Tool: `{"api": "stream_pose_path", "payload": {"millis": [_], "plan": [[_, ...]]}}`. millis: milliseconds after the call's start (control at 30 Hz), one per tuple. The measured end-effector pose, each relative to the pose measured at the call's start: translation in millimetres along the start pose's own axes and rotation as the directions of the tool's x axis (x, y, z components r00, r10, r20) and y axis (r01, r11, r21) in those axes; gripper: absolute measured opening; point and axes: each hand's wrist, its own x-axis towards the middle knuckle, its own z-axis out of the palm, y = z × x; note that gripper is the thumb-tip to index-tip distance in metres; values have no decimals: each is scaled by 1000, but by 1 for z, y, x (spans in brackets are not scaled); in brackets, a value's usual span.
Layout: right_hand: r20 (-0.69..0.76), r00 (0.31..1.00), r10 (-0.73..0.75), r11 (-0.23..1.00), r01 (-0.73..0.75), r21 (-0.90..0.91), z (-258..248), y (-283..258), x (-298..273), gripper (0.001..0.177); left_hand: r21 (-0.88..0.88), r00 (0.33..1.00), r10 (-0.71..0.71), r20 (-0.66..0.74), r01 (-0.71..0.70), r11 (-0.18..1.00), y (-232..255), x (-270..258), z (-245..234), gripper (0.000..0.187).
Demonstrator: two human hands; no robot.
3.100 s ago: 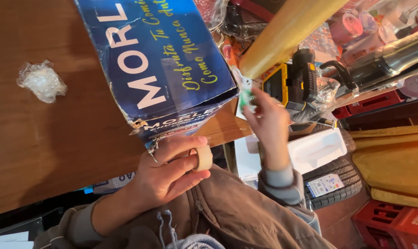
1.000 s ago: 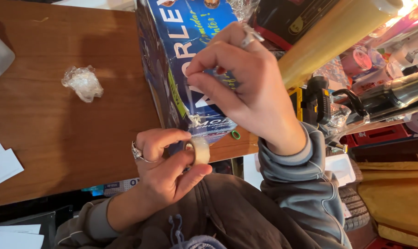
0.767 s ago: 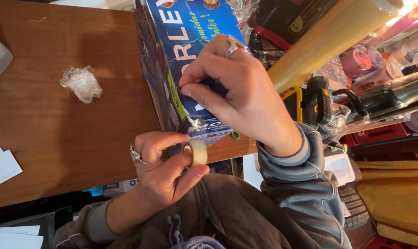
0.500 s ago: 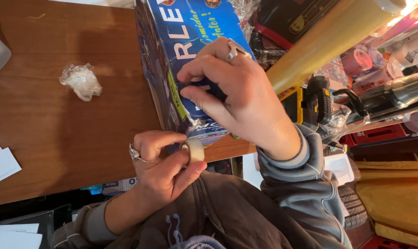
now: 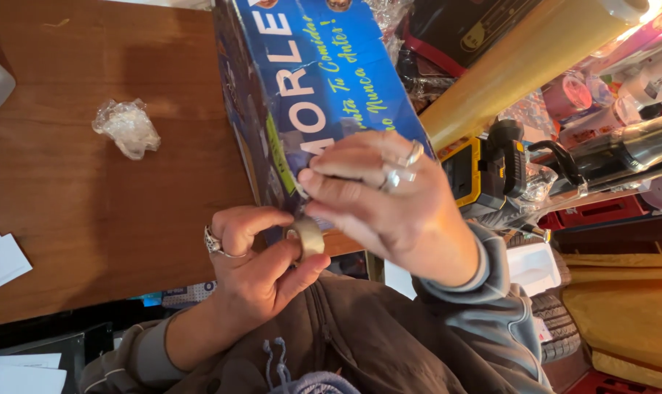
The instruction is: Unboxing a churro maker machine and inspecting its parts and documentation.
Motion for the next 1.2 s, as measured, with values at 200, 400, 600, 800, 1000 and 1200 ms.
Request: {"api": "stream_pose_path", "payload": {"millis": [200, 400, 600, 800, 1000, 1200], "plan": [[111, 993, 28, 983, -7, -185, -6, -4, 4, 53, -12, 1000, -18, -13, 17, 1000, 0, 0, 3, 27], [208, 978, 27, 983, 12, -183, -6, 4, 14, 61, -45, 999, -42, -4, 42, 998, -3, -2, 5, 31], [134, 991, 5, 991, 13, -135, 1, 5, -3, 52, -61, 1000, -22, -3, 22, 998, -6, -5, 1, 28], [155, 988, 18, 995, -2, -98, -3, 5, 0, 51, 48, 998, 63, -28, -62, 997, -4, -3, -3, 27], [209, 978, -10, 995, 31, -99, -7, 7, 2, 56, -93, 1000, 5, -5, -5, 996, 2, 1, -8, 26], [229, 973, 14, 997, 3, -72, -7, 0, 9, 61, -70, 1000, -20, 20, 22, 997, 4, 3, -5, 27]]}}
